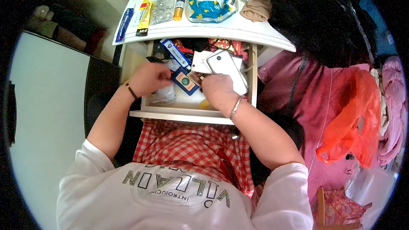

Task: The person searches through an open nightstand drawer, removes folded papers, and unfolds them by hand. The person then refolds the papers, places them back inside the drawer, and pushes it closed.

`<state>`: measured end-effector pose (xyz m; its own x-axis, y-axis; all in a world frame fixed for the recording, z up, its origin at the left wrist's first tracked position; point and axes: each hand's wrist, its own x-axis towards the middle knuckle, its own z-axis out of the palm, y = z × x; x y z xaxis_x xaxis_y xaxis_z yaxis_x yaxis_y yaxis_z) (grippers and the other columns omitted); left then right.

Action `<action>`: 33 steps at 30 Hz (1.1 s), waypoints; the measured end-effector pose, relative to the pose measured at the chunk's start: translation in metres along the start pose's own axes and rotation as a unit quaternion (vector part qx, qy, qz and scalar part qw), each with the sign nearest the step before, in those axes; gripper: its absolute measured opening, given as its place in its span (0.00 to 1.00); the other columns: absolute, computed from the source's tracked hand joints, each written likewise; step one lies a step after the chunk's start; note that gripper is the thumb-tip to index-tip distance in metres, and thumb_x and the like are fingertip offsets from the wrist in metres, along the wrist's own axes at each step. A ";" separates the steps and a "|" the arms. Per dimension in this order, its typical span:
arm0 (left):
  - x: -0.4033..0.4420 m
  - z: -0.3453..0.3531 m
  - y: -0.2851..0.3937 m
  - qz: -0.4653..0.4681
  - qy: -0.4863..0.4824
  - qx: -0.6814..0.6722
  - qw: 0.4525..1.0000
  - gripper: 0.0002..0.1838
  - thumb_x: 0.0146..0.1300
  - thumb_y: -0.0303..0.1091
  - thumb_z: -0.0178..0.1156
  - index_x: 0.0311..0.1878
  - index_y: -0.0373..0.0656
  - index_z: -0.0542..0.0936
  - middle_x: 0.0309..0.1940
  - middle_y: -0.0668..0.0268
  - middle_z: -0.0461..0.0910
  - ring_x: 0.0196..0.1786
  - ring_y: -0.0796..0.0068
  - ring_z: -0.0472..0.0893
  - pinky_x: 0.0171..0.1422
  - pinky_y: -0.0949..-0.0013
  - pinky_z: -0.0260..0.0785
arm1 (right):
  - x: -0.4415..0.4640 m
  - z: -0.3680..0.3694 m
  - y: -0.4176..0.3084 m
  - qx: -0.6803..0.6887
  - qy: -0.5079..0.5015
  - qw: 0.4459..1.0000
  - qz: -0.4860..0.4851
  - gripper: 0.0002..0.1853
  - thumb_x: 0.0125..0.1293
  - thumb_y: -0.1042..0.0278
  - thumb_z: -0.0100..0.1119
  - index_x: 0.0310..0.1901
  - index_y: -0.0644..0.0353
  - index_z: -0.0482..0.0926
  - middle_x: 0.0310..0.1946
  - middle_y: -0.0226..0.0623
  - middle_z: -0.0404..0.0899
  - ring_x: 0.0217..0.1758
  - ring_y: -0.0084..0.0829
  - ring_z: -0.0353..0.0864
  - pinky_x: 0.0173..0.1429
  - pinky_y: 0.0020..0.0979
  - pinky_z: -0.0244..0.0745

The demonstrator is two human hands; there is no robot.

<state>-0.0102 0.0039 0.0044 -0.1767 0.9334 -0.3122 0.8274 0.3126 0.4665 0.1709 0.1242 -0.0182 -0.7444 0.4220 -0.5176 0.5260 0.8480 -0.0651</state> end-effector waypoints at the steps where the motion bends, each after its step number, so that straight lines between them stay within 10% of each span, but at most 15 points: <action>1: -0.004 0.002 0.001 0.004 -0.071 0.131 0.989 0.19 0.47 0.41 0.67 0.41 0.45 0.77 0.31 0.60 0.80 0.36 0.62 0.80 0.39 0.64 0.71 | -0.001 0.000 0.000 -0.008 -0.005 1.000 -0.008 0.10 0.59 0.72 0.51 0.38 0.59 0.81 0.38 0.41 0.82 0.44 0.36 0.82 0.44 0.31 0.76; 9: -0.004 0.035 -0.003 0.046 -0.133 0.262 0.955 0.35 0.43 0.41 0.68 0.56 0.44 0.67 0.36 0.56 0.80 0.42 0.55 0.79 0.45 0.57 0.71 | -0.001 0.006 0.002 -0.006 0.013 1.000 -0.028 0.10 0.59 0.72 0.50 0.37 0.59 0.82 0.38 0.41 0.82 0.43 0.37 0.82 0.44 0.32 0.76; 13: 0.005 0.017 -0.023 0.026 -0.055 -0.155 0.986 0.29 0.48 0.38 0.68 0.53 0.40 0.70 0.38 0.59 0.80 0.41 0.67 0.80 0.47 0.66 0.72 | 0.000 0.008 0.006 0.015 0.007 0.999 -0.038 0.09 0.58 0.73 0.51 0.37 0.60 0.81 0.37 0.42 0.82 0.43 0.37 0.82 0.44 0.32 0.76; 17: 0.010 -0.001 -0.021 -0.005 0.071 -0.483 0.873 0.27 0.52 0.38 0.67 0.54 0.38 0.72 0.39 0.64 0.80 0.41 0.79 0.78 0.45 0.74 0.72 | 0.007 0.015 0.005 0.016 0.033 0.999 -0.037 0.09 0.58 0.73 0.51 0.37 0.60 0.81 0.37 0.42 0.82 0.43 0.38 0.81 0.44 0.33 0.76; 28: 0.001 -0.028 -0.008 0.013 0.045 -0.513 0.857 0.24 0.56 0.36 0.65 0.54 0.37 0.72 0.42 0.67 0.77 0.43 0.80 0.76 0.47 0.76 0.70 | 0.015 0.012 -0.033 -0.016 0.256 0.897 -0.359 0.14 0.54 0.72 0.50 0.43 0.61 0.77 0.50 0.39 0.74 0.55 0.35 0.70 0.58 0.34 0.66; 33: 0.006 -0.029 -0.006 0.021 0.054 -0.512 0.857 0.23 0.55 0.37 0.65 0.51 0.34 0.74 0.40 0.64 0.79 0.41 0.79 0.77 0.45 0.76 0.70 | 0.044 0.021 -0.074 -0.166 0.231 0.885 -0.370 0.25 0.59 0.68 0.48 0.60 0.53 0.67 0.61 0.37 0.64 0.67 0.35 0.58 0.67 0.37 0.53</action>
<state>-0.0319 0.0131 0.0236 -0.2530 0.9410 -0.2247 -0.0582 0.2170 0.9744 0.1081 0.0730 -0.0537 -0.9635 -0.2663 -0.0294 -0.2675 0.9620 0.0545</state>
